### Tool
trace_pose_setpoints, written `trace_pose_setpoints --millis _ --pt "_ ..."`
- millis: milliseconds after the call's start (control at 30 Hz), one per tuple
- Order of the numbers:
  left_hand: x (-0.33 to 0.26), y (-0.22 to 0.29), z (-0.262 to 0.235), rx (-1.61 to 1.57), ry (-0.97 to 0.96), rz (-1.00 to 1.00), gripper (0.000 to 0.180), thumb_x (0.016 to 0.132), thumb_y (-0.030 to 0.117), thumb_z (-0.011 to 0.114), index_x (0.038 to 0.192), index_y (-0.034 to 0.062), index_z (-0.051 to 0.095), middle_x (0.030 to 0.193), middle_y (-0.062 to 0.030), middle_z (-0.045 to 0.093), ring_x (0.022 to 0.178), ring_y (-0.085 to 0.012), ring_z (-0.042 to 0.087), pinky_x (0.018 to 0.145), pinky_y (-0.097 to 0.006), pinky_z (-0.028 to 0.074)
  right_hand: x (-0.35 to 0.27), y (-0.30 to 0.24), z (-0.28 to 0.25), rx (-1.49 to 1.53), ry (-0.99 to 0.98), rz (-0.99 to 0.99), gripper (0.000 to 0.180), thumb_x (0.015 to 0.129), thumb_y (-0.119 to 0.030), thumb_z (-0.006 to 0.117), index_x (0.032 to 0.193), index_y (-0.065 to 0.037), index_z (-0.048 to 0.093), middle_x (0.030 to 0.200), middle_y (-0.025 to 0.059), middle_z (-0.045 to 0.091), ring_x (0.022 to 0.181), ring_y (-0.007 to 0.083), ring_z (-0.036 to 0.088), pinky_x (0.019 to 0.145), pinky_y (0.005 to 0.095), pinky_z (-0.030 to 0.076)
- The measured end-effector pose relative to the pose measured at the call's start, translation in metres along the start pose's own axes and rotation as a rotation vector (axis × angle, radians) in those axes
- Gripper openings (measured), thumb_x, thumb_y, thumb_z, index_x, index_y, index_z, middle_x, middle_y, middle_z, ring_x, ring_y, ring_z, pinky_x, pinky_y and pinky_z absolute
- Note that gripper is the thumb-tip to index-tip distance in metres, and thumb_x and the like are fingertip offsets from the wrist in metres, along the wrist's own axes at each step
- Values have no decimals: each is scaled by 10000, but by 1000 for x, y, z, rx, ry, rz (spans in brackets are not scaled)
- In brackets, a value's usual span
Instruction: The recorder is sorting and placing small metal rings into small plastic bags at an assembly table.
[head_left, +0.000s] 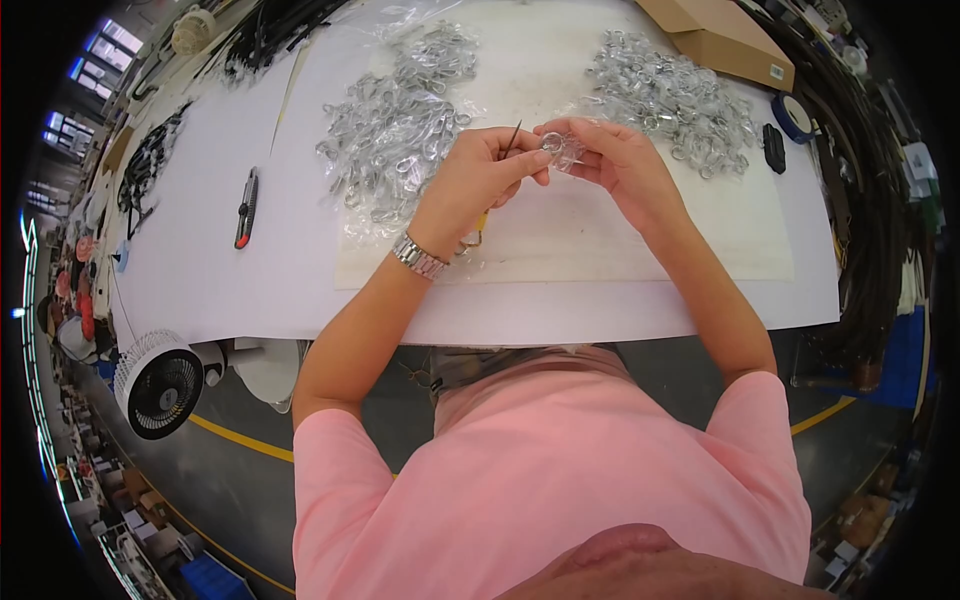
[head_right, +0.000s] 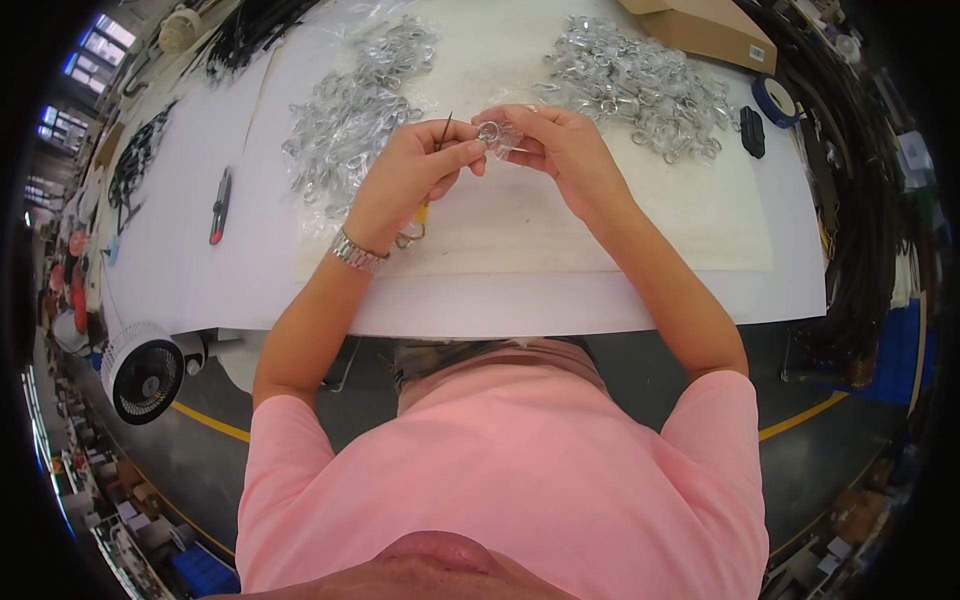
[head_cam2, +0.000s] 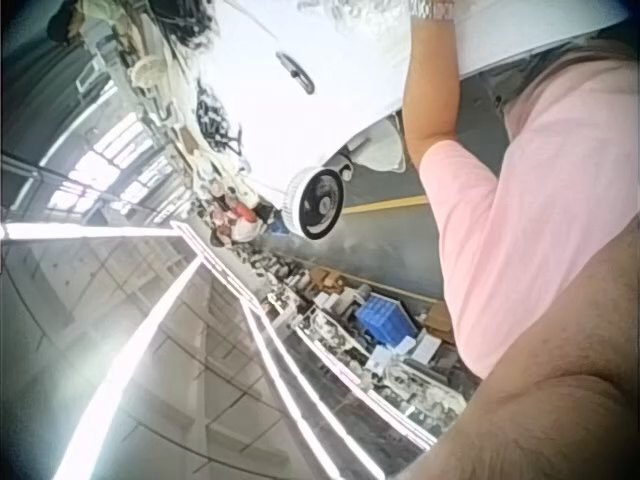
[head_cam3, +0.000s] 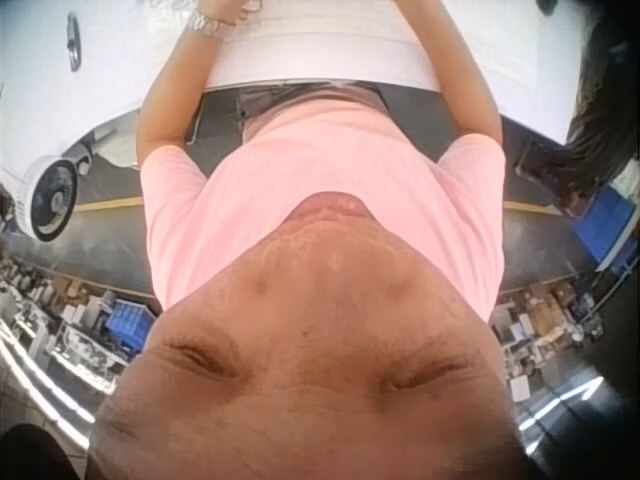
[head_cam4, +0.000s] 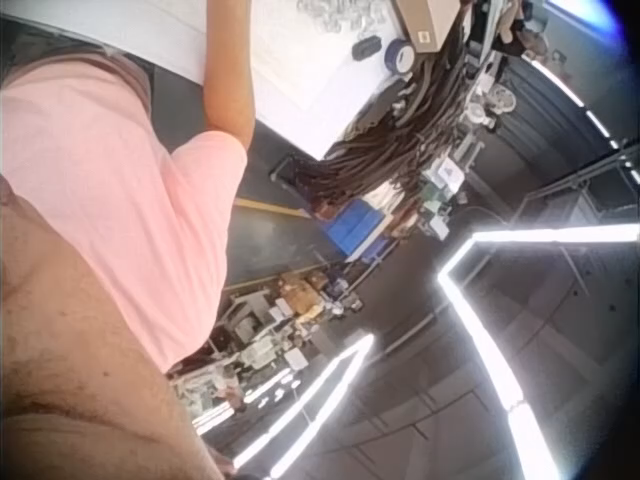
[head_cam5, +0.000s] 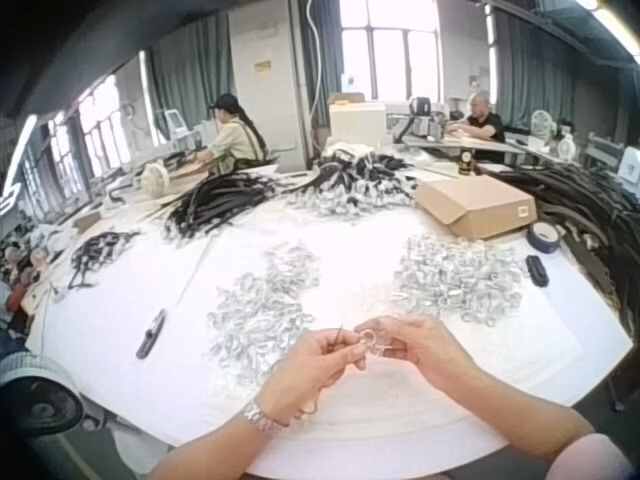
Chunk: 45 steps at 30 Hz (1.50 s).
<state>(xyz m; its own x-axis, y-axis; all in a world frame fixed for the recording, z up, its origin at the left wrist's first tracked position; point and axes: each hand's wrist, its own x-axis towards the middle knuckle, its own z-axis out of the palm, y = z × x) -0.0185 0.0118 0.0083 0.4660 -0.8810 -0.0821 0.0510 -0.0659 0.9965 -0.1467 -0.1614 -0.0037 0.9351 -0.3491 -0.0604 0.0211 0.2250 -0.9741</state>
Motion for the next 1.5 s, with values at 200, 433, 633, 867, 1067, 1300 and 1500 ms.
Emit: trace_pose_setpoints --millis 200,433,633,867,1067,1300,1500 --pt "1 0 -1 -16 28 44 177 971 175 707 1020 5 712 811 6 692 522 0 391 459 -194 270 -1 3 2 21 63 16 350 1052 -287 604 1207 8 712 1166 102 750 1061 169 717 1015 337 533" --pt "-2 4 3 92 42 14 203 952 213 736 989 13 737 730 43 636 545 -10 414 480 -198 299 -1 -2 -1 238 115 -17 351 1062 -323 598 1171 -8 705 1194 116 742 1088 174 704 1027 329 526" --pt "-3 6 0 -5 127 54 222 973 203 716 1076 9 749 731 67 580 536 1 389 470 -188 265 -2 1 -1 270 155 -28 365 1058 -333 605 1162 1 709 1182 116 746 1072 181 709 1019 329 530" --pt "-1 1 3 -97 225 162 231 990 171 686 1113 -18 737 846 -30 728 524 -9 418 466 -176 309 -4 7 9 210 151 -44 373 1064 -316 588 1176 23 697 1169 129 743 1063 201 720 1000 331 546" --pt "-3 3 6 -64 242 200 207 998 145 670 1102 -22 733 889 -74 757 526 -6 417 471 -171 314 -3 6 8 271 147 -57 389 1072 -304 569 1217 40 676 1169 135 744 1067 201 723 990 335 552" --pt "-3 1 11 -97 250 236 279 1001 143 663 1221 -30 663 880 -70 756 517 -9 414 456 -176 310 -5 7 15 252 105 -74 373 1074 -285 569 1232 35 677 1157 137 748 1061 192 729 987 323 550" --pt "-2 -1 14 69 153 146 363 1015 151 640 1320 -41 597 858 -63 748 516 -12 423 453 -186 321 -5 10 14 264 33 -101 330 1085 -246 550 1240 12 684 1146 119 748 1054 177 727 999 325 553"
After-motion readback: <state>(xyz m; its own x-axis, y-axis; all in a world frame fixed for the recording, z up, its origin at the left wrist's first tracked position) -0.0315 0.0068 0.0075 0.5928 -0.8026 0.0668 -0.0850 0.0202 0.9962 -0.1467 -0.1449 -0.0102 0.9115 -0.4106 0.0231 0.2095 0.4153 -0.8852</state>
